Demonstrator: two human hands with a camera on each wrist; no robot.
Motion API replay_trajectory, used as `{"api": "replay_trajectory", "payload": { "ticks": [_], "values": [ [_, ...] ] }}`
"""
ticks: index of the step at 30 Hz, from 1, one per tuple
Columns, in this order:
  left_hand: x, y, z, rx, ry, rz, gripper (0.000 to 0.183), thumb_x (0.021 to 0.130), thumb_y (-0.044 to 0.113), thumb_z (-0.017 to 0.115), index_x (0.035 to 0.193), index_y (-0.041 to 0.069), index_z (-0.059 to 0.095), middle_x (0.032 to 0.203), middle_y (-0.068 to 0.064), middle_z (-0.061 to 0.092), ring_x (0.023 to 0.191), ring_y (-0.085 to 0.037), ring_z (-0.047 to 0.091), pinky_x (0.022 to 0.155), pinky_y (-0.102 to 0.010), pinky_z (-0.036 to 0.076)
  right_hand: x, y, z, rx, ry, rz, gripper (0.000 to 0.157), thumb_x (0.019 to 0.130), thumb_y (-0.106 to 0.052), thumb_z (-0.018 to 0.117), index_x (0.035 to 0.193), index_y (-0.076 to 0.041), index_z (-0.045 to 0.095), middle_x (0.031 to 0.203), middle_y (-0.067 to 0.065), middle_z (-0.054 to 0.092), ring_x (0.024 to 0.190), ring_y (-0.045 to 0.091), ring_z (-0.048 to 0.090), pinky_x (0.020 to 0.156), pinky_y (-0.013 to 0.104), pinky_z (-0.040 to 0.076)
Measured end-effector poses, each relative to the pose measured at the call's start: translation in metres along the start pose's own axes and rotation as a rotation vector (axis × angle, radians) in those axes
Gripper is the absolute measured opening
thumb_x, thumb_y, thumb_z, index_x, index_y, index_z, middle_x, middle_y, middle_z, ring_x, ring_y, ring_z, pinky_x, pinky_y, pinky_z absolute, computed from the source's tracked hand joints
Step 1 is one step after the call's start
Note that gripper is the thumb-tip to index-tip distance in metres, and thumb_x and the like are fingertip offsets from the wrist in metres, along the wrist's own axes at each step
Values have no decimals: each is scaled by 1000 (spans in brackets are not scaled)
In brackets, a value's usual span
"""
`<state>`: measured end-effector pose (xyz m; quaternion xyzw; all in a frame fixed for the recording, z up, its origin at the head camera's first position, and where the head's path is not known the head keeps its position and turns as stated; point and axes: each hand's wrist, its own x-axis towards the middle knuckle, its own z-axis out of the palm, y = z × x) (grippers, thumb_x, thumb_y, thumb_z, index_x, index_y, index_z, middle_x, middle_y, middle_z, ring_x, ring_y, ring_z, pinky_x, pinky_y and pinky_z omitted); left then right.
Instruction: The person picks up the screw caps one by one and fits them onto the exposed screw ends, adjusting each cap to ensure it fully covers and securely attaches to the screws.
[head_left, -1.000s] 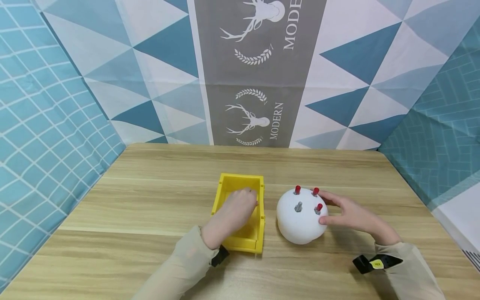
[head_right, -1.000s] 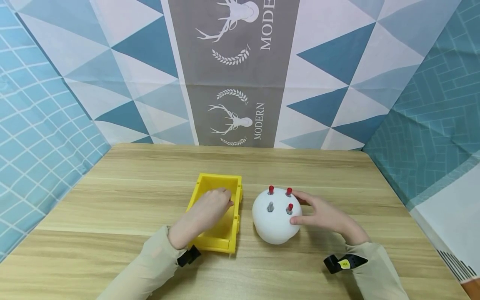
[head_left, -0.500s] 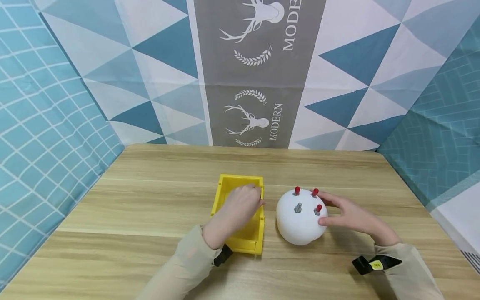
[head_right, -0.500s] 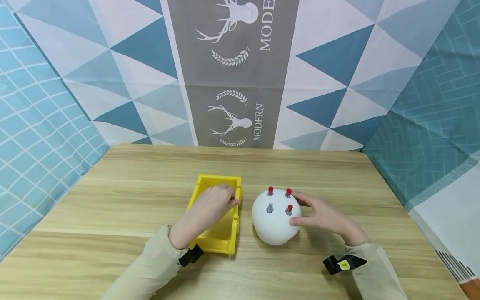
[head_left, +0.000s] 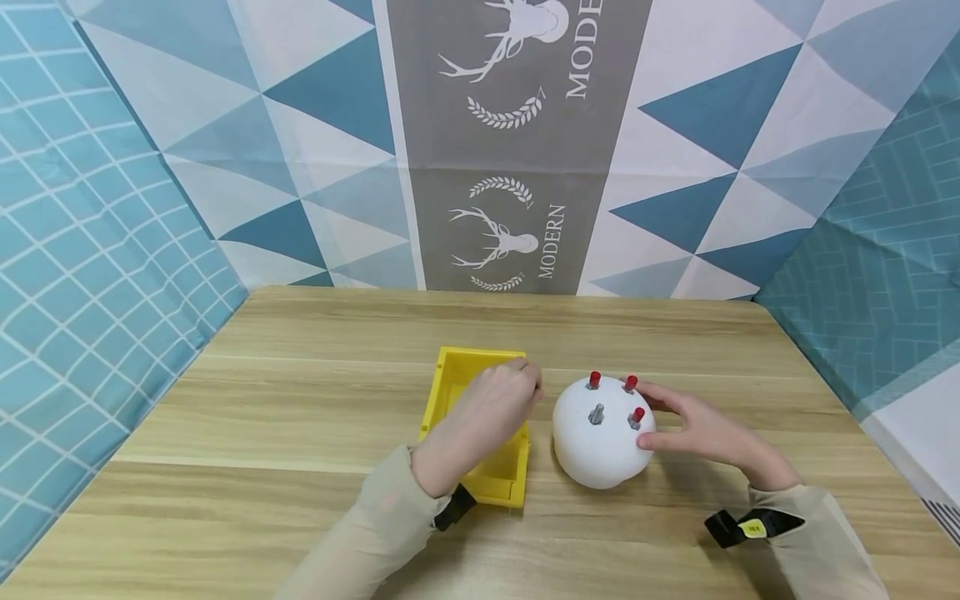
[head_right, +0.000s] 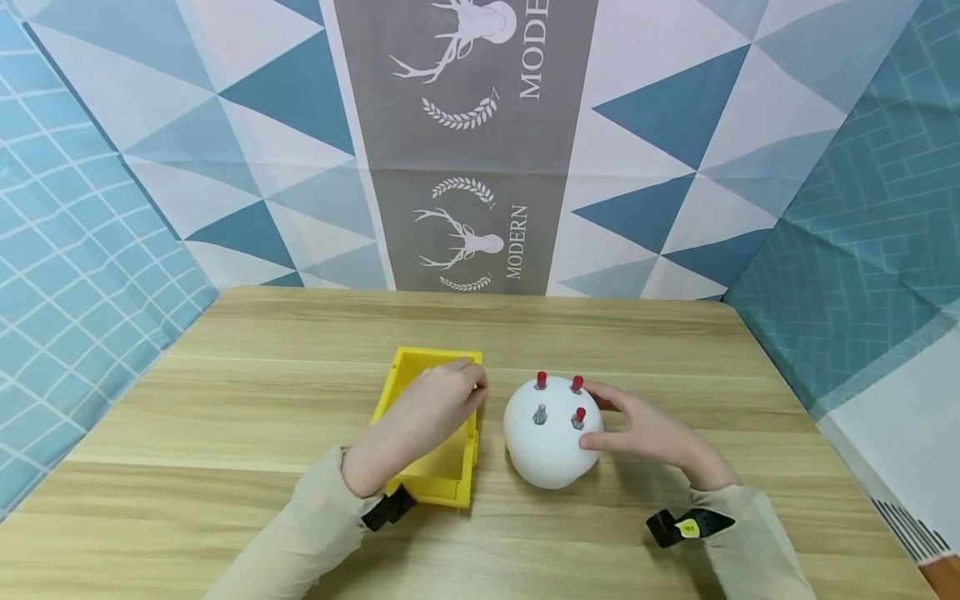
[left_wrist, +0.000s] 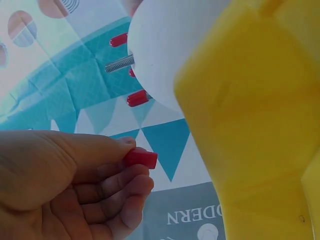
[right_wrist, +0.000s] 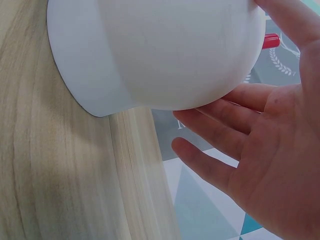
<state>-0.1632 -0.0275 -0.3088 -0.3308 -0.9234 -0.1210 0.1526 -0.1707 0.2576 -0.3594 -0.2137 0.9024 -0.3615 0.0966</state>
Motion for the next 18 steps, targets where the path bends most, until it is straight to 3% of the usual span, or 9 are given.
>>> {"api": "replay_trajectory", "payload": {
  "ticks": [18],
  "values": [
    [6, 14, -8, -112, -8, 87, 5, 87, 9, 57, 89, 8, 61, 82, 0, 57, 69, -10, 50, 60, -10, 44, 1, 2, 0, 0, 0, -23, 72, 77, -30, 70, 134, 1, 38, 128, 21, 48, 115, 44, 45, 85, 59, 43]
  ]
}}
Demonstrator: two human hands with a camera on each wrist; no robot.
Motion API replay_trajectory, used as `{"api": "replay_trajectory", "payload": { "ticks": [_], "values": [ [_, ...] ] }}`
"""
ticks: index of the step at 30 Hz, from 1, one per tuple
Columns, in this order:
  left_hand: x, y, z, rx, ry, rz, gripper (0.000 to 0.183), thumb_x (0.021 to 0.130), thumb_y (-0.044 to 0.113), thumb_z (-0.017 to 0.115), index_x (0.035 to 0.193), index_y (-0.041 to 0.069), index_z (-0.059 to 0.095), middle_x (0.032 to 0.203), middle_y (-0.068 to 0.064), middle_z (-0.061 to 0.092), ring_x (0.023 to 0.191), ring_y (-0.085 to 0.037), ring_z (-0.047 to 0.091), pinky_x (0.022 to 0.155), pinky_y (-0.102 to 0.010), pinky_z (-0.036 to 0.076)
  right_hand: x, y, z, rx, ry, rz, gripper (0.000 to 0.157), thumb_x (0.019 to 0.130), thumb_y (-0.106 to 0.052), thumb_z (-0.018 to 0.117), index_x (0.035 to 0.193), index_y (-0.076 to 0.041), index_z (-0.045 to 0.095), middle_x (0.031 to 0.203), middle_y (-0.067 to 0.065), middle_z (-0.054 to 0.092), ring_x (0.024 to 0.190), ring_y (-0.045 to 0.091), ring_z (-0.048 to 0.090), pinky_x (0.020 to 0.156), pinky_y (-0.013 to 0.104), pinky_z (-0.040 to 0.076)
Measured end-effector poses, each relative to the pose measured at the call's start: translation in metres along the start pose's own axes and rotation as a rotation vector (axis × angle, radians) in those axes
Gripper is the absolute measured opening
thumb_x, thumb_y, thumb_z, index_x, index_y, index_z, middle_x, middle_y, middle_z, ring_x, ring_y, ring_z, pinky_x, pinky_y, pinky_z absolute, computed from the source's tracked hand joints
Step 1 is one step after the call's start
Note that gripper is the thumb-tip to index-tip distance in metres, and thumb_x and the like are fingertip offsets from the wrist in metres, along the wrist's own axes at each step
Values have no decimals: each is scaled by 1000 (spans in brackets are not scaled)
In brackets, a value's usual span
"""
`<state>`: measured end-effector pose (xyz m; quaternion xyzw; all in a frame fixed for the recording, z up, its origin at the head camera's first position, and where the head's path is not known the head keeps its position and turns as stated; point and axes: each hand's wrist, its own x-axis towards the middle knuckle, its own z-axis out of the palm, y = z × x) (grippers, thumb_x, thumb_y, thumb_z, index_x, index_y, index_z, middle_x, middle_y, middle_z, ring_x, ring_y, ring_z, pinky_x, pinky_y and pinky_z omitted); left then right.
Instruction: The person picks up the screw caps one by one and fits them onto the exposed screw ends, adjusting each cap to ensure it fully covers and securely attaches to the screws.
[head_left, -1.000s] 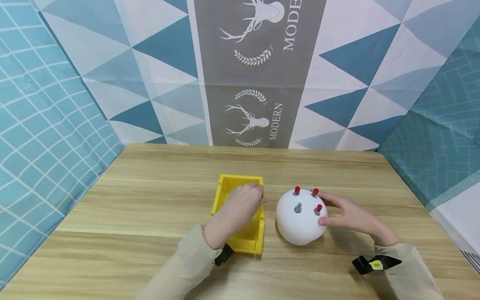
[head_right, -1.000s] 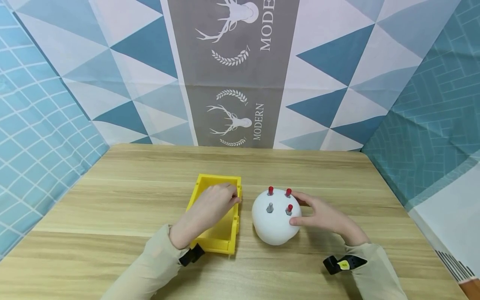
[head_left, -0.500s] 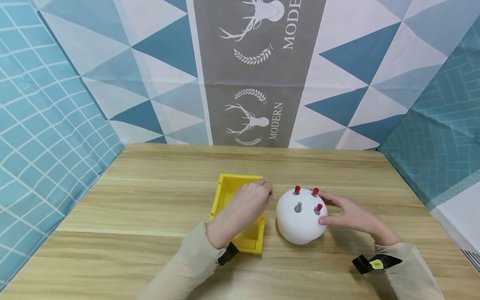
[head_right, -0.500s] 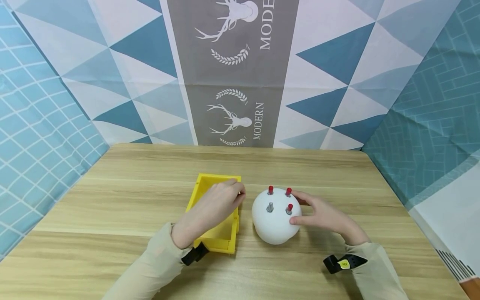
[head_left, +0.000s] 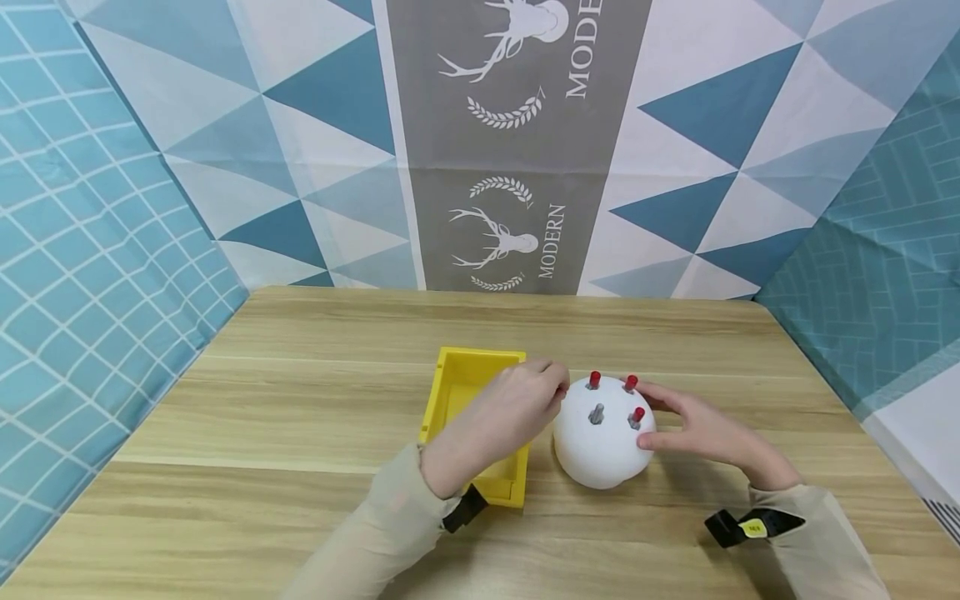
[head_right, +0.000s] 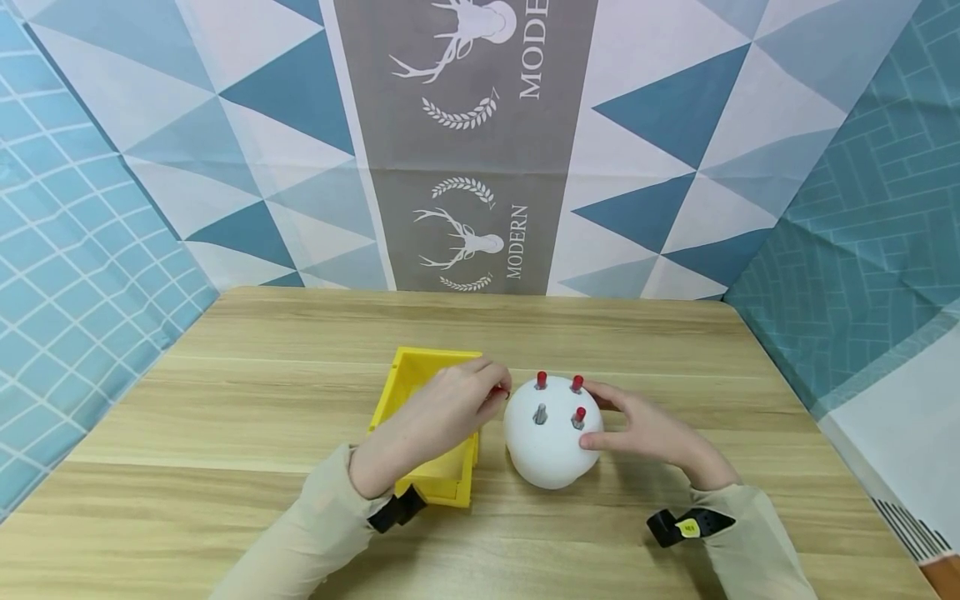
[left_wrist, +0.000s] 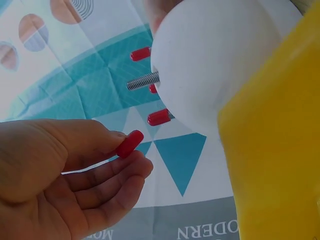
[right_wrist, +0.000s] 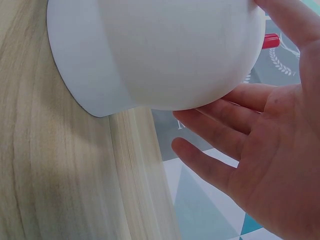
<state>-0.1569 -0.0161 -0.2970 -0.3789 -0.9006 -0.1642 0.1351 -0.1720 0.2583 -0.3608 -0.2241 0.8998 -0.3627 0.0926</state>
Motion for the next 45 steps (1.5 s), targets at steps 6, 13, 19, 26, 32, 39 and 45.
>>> {"api": "replay_trajectory", "payload": {
  "ticks": [6, 13, 19, 26, 32, 39, 45],
  "values": [
    [6, 9, -1, -7, -34, 5, 6, 88, 12, 58, 93, 10, 60, 86, 0, 59, 74, -10, 52, 65, -10, 46, 0, 0, -1, 10, -8, -4, 72, 77, -29, 69, 134, 1, 37, 129, 21, 47, 116, 44, 45, 85, 58, 43],
    [11, 17, 4, -7, -95, -14, 11, 88, 16, 60, 97, 11, 60, 91, 0, 60, 79, -9, 56, 70, -12, 48, 0, 1, -1, 25, -16, -6, 71, 78, -28, 69, 135, -1, 37, 129, 20, 48, 116, 44, 45, 86, 57, 44],
    [13, 18, 8, -4, -59, 4, 9, 88, 17, 59, 95, 11, 60, 88, 1, 60, 76, -8, 55, 68, -11, 48, 0, 2, -2, 18, -22, -2, 71, 78, -29, 69, 135, -1, 37, 130, 20, 47, 117, 43, 44, 86, 57, 44],
    [15, 22, 11, 18, -36, 26, 8, 89, 18, 59, 92, 12, 60, 86, 2, 59, 75, -7, 56, 67, -11, 48, 0, 1, -2, 16, -31, 2, 72, 79, -29, 69, 136, -1, 36, 131, 21, 46, 118, 44, 43, 86, 56, 44],
    [17, 25, 12, 46, -15, 51, 10, 88, 20, 59, 94, 12, 61, 91, 2, 62, 80, -8, 58, 72, -13, 49, 0, 1, -2, 17, -23, -10, 71, 79, -29, 69, 135, -1, 37, 131, 20, 47, 117, 44, 44, 86, 56, 44],
    [18, 28, 15, 134, 45, 99, 10, 88, 18, 59, 94, 13, 64, 92, 2, 62, 81, -8, 60, 72, -16, 50, 0, 0, -3, 31, -33, -27, 68, 79, -27, 68, 135, -2, 38, 130, 18, 48, 117, 42, 45, 86, 56, 44],
    [19, 30, 17, 133, 80, 122, 9, 87, 15, 58, 93, 12, 64, 88, 2, 61, 79, -9, 60, 70, -15, 50, 0, -2, -3, 39, -39, -32, 67, 80, -26, 68, 135, -3, 38, 130, 17, 48, 117, 41, 45, 86, 55, 44]
  ]
}}
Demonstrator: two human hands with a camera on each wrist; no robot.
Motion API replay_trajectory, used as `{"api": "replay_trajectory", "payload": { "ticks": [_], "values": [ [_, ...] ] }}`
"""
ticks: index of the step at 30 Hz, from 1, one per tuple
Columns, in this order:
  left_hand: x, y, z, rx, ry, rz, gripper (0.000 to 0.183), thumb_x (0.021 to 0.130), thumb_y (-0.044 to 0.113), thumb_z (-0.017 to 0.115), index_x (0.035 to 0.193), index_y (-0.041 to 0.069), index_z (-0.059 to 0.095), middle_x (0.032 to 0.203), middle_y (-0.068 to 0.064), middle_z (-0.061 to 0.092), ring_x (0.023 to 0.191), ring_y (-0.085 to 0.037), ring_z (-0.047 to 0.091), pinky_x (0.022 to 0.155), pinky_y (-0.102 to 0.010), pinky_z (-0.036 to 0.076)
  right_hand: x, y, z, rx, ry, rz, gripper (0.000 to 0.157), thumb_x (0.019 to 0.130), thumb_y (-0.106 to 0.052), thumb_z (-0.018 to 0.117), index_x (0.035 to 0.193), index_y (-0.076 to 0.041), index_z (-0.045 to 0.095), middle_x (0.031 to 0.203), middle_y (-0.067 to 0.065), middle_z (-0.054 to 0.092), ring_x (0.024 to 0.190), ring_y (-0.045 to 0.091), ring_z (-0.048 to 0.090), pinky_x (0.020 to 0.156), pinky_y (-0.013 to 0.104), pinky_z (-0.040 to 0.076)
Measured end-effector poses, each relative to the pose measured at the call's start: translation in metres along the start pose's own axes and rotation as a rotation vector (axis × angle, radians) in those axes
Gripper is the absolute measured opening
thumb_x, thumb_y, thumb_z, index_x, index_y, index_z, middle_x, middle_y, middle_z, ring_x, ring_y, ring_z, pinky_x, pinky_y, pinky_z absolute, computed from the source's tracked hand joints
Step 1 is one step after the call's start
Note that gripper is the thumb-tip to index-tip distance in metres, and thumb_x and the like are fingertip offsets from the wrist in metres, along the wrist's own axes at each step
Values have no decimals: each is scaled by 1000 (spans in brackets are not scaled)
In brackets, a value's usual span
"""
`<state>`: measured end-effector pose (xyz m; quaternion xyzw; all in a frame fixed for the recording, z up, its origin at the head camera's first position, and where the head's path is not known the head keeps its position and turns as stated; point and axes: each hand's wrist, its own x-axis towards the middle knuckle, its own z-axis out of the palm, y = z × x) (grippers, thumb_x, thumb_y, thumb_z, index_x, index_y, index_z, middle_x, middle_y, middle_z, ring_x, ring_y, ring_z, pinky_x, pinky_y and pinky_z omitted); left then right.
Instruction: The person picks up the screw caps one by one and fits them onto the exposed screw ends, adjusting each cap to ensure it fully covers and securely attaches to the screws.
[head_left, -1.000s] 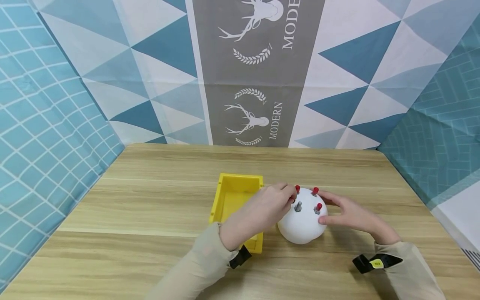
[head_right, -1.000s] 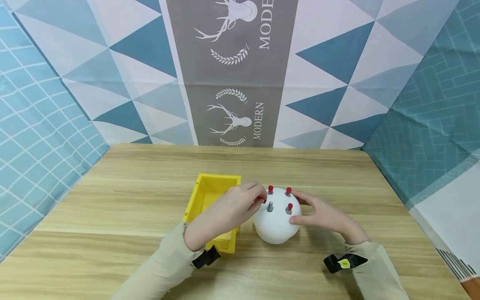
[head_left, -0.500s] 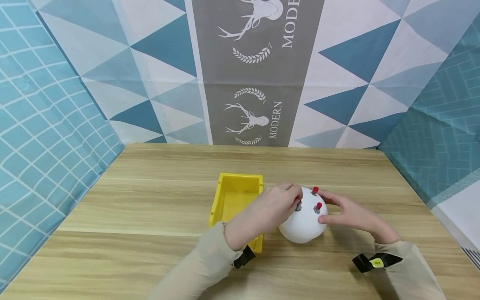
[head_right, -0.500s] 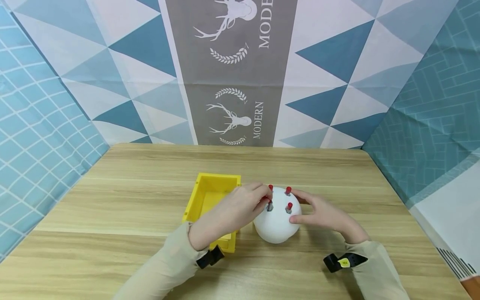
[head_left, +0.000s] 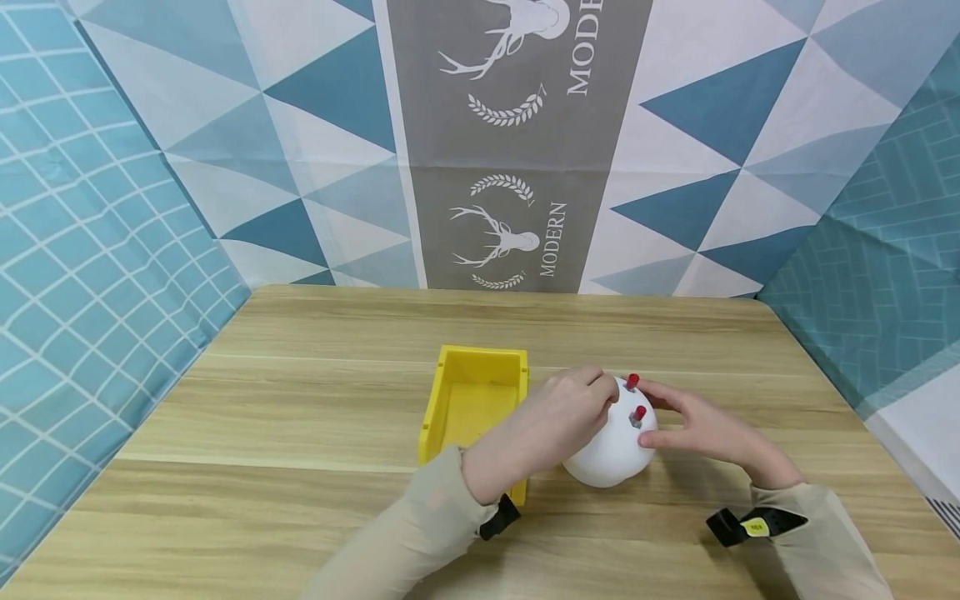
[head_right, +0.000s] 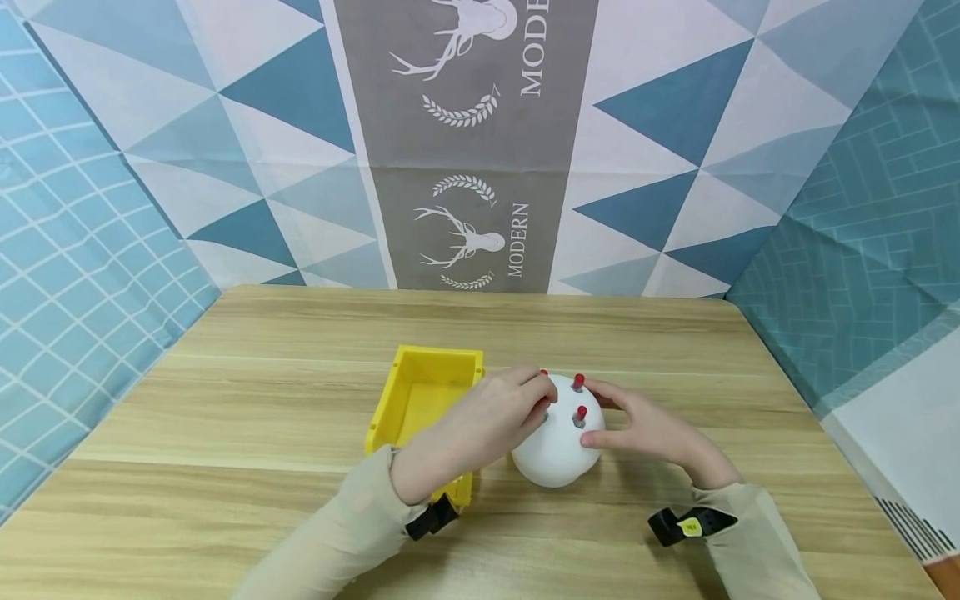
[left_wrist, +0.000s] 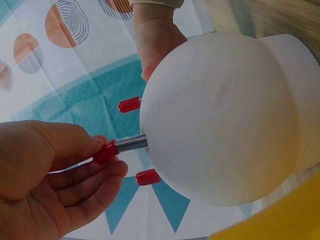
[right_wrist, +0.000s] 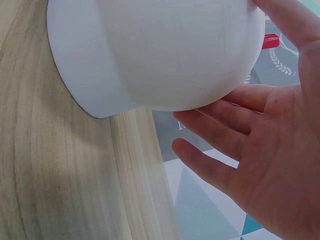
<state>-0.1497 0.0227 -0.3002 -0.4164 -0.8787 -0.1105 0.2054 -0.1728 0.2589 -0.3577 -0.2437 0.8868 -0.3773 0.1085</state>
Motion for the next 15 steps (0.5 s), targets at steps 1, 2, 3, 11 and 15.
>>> {"api": "replay_trajectory", "payload": {
  "ticks": [1, 2, 3, 11, 15],
  "values": [
    [0, 0, 0, -4, -3, 1, 9, 87, 15, 58, 93, 11, 64, 89, 2, 61, 79, -9, 60, 70, -15, 50, 0, 0, 0, 0, 0, -2, 67, 80, -26, 68, 134, -3, 38, 130, 17, 48, 117, 41, 45, 86, 55, 44],
    [0, 1, 1, -3, -6, 3, 10, 87, 15, 58, 93, 11, 64, 89, 1, 61, 80, -9, 60, 72, -15, 50, 0, 0, 0, -1, 0, -3, 66, 80, -26, 68, 134, -3, 39, 129, 17, 49, 117, 41, 45, 86, 55, 44],
    [1, 1, 1, -3, -11, 4, 10, 88, 15, 57, 93, 11, 64, 89, 1, 61, 81, -9, 60, 73, -15, 50, 0, 0, 0, -2, 0, -4, 66, 80, -26, 68, 134, -3, 39, 129, 17, 49, 117, 41, 45, 86, 55, 44],
    [2, 4, 4, 19, -19, 19, 11, 87, 15, 58, 95, 10, 64, 89, 1, 60, 80, -8, 59, 75, -14, 49, 0, 1, 0, -6, 1, -19, 66, 80, -25, 68, 134, -2, 38, 129, 17, 49, 116, 42, 45, 85, 54, 45],
    [2, 4, 5, 74, -7, 52, 11, 86, 17, 60, 95, 10, 63, 86, 1, 59, 76, -7, 57, 73, -13, 48, 0, 1, 0, -4, 0, -24, 66, 80, -25, 68, 134, -3, 38, 129, 17, 49, 116, 42, 45, 85, 54, 45]
  ]
}}
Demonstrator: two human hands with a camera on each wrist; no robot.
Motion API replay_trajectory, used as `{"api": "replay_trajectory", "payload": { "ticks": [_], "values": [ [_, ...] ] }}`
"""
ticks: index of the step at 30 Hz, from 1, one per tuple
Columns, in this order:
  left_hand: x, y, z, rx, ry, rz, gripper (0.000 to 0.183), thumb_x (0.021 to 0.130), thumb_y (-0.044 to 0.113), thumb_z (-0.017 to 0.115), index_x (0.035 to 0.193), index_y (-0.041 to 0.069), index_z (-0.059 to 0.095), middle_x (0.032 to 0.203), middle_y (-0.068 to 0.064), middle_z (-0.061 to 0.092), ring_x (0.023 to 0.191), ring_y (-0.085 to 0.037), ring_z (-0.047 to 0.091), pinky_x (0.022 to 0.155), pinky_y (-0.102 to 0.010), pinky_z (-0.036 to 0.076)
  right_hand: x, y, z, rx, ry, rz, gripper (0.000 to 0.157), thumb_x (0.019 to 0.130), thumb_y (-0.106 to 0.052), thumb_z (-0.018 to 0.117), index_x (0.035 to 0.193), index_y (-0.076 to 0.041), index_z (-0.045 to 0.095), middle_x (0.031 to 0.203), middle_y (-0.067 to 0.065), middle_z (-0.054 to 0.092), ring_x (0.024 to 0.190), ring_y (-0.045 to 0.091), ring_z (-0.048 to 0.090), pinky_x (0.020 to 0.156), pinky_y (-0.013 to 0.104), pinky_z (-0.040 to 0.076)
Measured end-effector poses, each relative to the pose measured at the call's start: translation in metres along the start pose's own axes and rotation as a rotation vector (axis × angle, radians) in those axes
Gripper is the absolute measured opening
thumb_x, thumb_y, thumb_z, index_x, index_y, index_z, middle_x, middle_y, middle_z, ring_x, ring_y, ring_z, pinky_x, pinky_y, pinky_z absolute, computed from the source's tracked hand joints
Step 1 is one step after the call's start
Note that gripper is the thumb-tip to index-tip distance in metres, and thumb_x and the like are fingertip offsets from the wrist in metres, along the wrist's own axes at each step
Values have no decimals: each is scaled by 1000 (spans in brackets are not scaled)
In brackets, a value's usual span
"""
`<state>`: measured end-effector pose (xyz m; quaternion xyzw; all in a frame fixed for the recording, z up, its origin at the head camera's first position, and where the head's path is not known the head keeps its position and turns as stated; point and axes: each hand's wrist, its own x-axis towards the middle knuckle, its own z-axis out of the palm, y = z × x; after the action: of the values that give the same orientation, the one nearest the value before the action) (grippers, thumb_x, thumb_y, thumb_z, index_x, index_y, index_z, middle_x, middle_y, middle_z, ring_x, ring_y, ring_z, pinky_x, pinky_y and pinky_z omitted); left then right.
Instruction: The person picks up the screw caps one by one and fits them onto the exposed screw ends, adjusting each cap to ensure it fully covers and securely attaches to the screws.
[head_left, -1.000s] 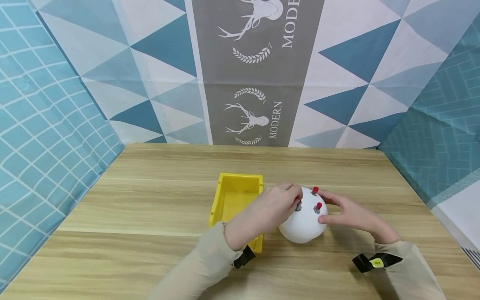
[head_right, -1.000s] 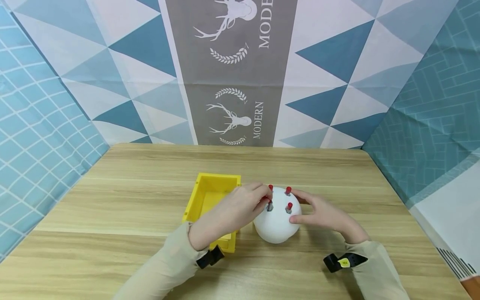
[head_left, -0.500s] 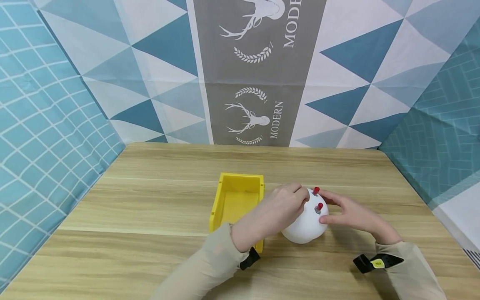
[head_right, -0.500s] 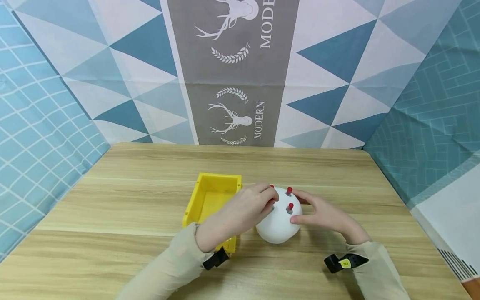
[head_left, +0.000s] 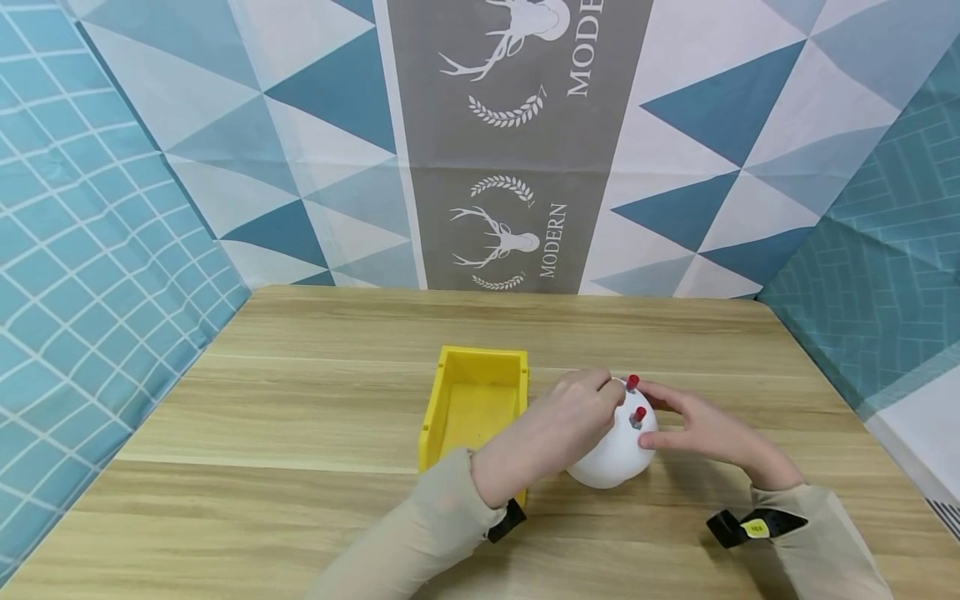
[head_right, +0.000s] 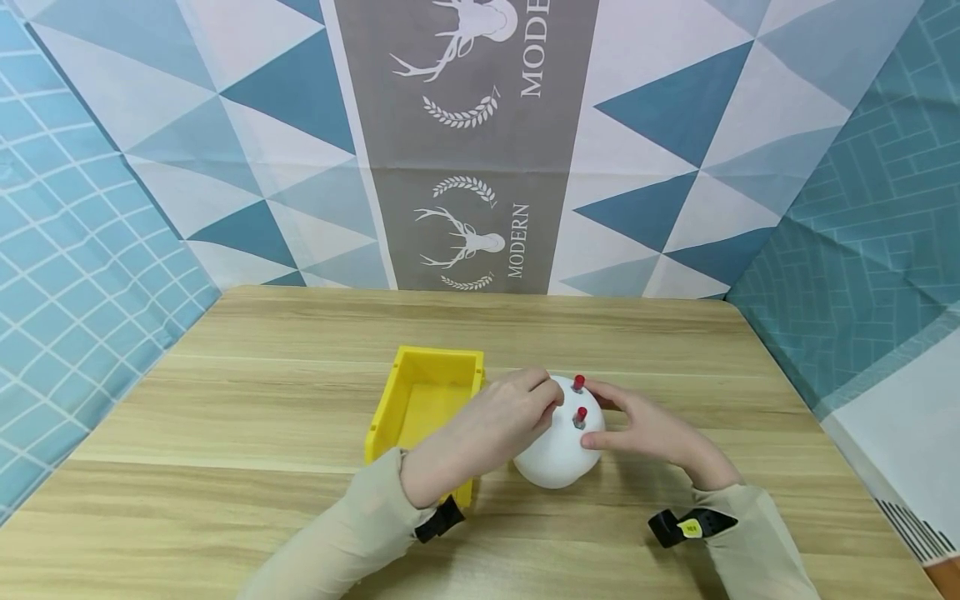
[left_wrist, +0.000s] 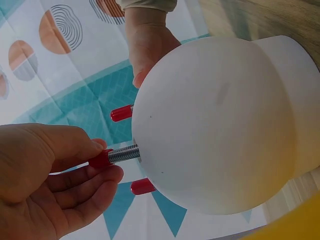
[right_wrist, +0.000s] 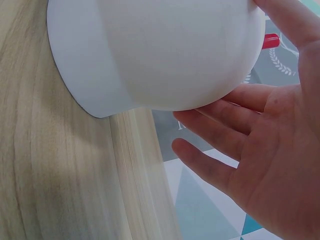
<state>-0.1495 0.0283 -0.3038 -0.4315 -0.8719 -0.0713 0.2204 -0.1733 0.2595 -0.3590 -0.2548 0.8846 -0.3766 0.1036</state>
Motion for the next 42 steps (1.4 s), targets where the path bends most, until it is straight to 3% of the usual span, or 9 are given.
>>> {"api": "replay_trajectory", "payload": {
  "ticks": [18, 32, 37, 42],
  "values": [
    [-4, 1, 2, 119, -14, 38, 14, 86, 20, 61, 96, 10, 64, 87, 0, 59, 75, -8, 55, 75, -14, 48, 0, 0, 1, -10, 5, 13, 67, 80, -27, 69, 135, -5, 39, 130, 16, 48, 117, 41, 45, 85, 54, 45],
    [-9, 2, 8, 185, 20, 58, 9, 85, 17, 62, 91, 10, 63, 81, 1, 57, 68, -8, 48, 67, -14, 45, 0, -1, 1, -17, 11, 21, 69, 79, -28, 69, 135, -3, 38, 130, 18, 48, 116, 42, 45, 85, 53, 46],
    [-10, 2, 10, 170, 25, 53, 11, 85, 18, 62, 92, 10, 63, 81, 1, 57, 69, -8, 49, 67, -14, 46, 0, -2, 0, -15, 9, 18, 68, 79, -27, 69, 135, -3, 38, 130, 18, 48, 116, 42, 45, 85, 54, 45],
    [-11, 2, 13, 84, 57, 12, 11, 85, 19, 62, 94, 12, 63, 79, 1, 56, 68, -7, 48, 66, -13, 46, -1, -1, 0, -8, -2, 20, 68, 80, -27, 68, 135, -2, 37, 131, 18, 47, 117, 42, 44, 86, 55, 45]
  ]
}}
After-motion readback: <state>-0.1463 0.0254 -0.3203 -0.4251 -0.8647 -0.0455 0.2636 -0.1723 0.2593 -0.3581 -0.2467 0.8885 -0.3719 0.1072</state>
